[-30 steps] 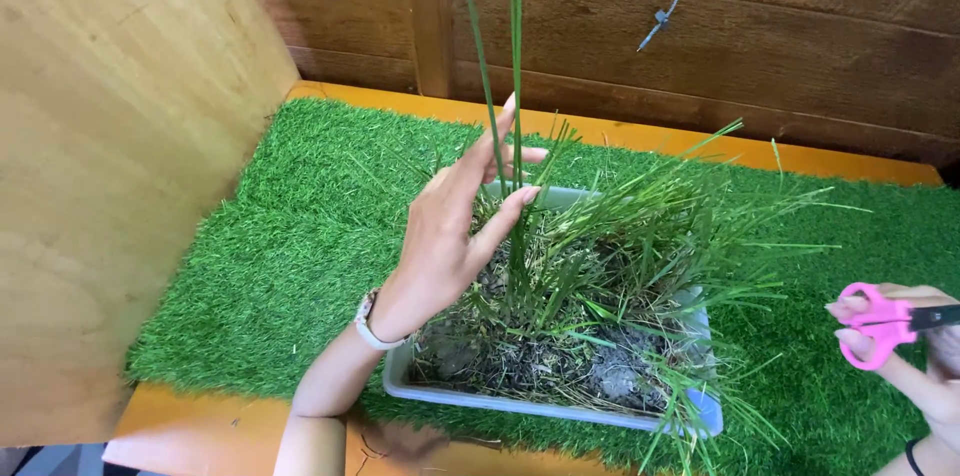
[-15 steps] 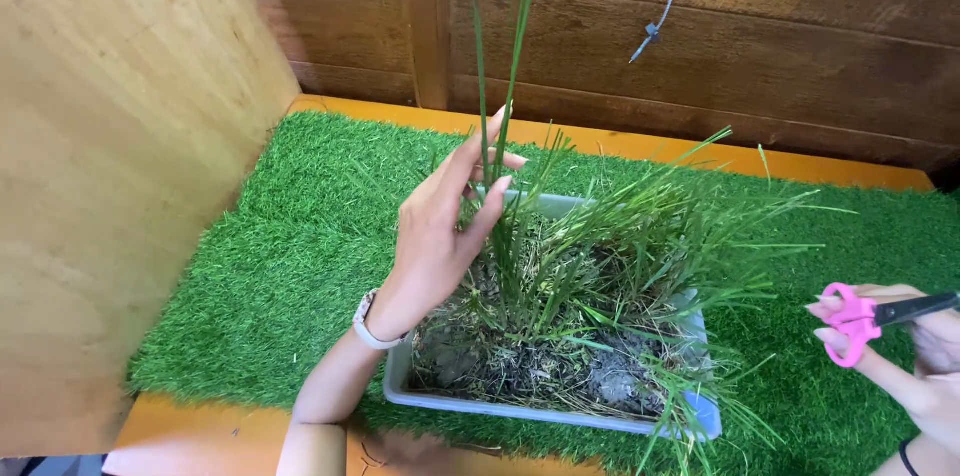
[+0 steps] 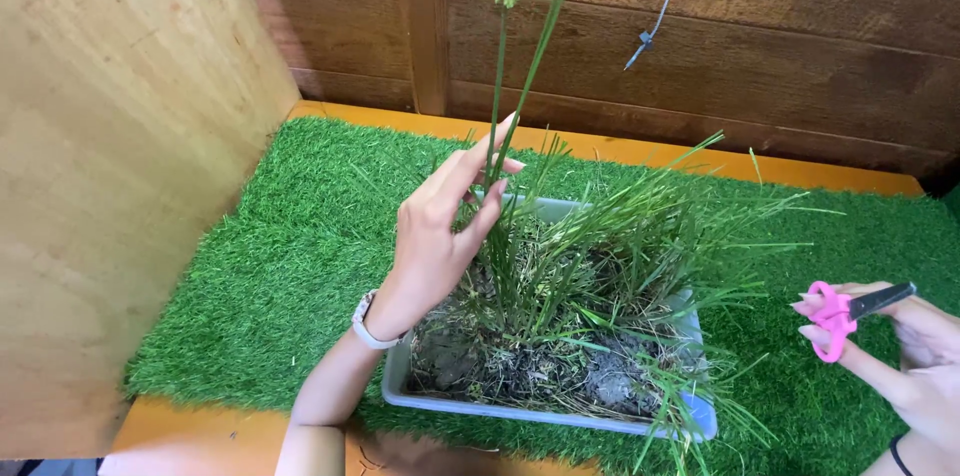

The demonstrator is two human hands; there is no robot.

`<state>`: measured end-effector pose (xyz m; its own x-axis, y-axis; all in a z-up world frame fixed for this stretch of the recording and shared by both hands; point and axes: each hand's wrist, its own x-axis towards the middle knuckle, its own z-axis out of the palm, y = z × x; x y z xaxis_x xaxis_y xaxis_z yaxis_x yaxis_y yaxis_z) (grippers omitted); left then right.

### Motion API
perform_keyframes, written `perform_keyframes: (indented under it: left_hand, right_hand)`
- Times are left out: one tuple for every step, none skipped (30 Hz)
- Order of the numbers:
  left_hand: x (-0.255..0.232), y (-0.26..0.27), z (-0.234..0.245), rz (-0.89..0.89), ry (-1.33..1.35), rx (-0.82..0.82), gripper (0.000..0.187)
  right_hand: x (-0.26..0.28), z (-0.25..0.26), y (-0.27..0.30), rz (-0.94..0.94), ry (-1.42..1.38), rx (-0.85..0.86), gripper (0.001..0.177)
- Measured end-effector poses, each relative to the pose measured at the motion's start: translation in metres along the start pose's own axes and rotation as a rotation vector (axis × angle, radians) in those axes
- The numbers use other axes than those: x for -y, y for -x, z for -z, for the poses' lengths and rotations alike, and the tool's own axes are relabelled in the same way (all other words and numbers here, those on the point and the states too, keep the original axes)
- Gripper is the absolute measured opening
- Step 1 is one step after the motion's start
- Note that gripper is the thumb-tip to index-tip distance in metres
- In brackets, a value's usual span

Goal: The person is trimming blades of grass in a container using scissors.

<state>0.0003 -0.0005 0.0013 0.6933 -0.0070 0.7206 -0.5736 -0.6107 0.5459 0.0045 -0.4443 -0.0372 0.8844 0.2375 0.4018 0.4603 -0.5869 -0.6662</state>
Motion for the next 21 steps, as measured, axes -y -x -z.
perform_keyframes:
  left_hand:
    - [0.002,0.000,-0.001,-0.013,-0.002,0.000,0.061]
    - [0.001,0.000,0.000,-0.011,-0.002,0.000,0.061]
    - [0.001,0.000,0.000,-0.015,-0.012,-0.004,0.061]
    - [0.000,0.001,0.000,-0.020,-0.021,-0.008,0.062]
    - [0.003,0.001,-0.002,-0.016,-0.020,-0.008,0.062]
    - [0.006,0.002,-0.003,-0.017,-0.029,0.003,0.065]
    - [0.009,0.003,-0.004,-0.019,-0.038,0.012,0.070]
    - [0.003,0.001,0.000,-0.017,-0.039,0.012,0.070]
    - [-0.002,-0.001,0.004,-0.026,-0.046,0.009,0.060]
    - [-0.007,-0.003,0.008,-0.035,-0.053,0.006,0.053]
    - [-0.005,-0.002,0.011,-0.033,-0.054,0.005,0.053]
    - [-0.004,-0.001,0.014,-0.021,-0.039,0.033,0.060]
    - [-0.002,0.000,0.017,-0.008,-0.023,0.062,0.069]
    - [-0.006,0.000,0.023,-0.004,-0.024,0.062,0.069]
    - [-0.009,0.000,0.030,-0.008,-0.034,0.039,0.069]
    - [-0.013,0.000,0.036,-0.013,-0.044,0.016,0.069]
    - [-0.015,0.000,0.041,-0.009,-0.045,0.016,0.069]
    - [-0.017,0.000,0.046,-0.001,-0.082,-0.025,0.065]
    - [-0.019,-0.001,0.052,0.005,-0.118,-0.064,0.062]
    - [-0.020,-0.001,0.055,0.006,-0.119,-0.063,0.062]
    - [-0.021,-0.001,0.059,0.012,-0.162,-0.084,0.057]
  right_hand:
    - [-0.001,0.000,0.000,-0.013,-0.009,0.001,0.059]
    - [0.000,0.000,0.000,-0.014,-0.009,0.003,0.059]
    - [0.001,-0.001,0.000,-0.010,-0.011,0.004,0.057]
    - [0.002,-0.001,0.000,-0.007,-0.013,0.004,0.055]
    - [0.002,-0.001,-0.001,-0.009,-0.012,0.007,0.055]
    - [0.002,0.000,-0.001,0.008,0.011,0.019,0.053]
    - [0.003,0.000,-0.003,0.027,0.033,0.030,0.051]
    - [-0.001,0.000,-0.002,0.026,0.033,0.033,0.051]
    - [-0.005,0.001,-0.001,0.023,0.020,0.038,0.051]
    - [-0.009,0.001,-0.001,0.020,0.008,0.044,0.052]
    - [-0.010,0.002,-0.001,0.021,0.007,0.047,0.052]
    - [-0.012,0.002,0.000,0.006,0.000,0.057,0.051]
    - [-0.013,0.003,0.001,-0.012,-0.007,0.068,0.049]
    - [-0.022,0.005,0.001,-0.012,-0.007,0.073,0.049]
    - [-0.032,0.006,0.002,0.031,0.019,0.080,0.052]
    - [-0.042,0.008,0.002,0.074,0.045,0.088,0.055]
    - [-0.045,0.008,0.004,0.073,0.044,0.091,0.055]
    - [-0.048,0.009,0.006,0.050,0.040,0.084,0.056]
    - [-0.051,0.009,0.008,0.025,0.036,0.075,0.058]
    - [-0.057,0.009,0.010,0.024,0.035,0.076,0.058]
    - [-0.063,0.010,0.012,0.037,0.053,0.070,0.058]
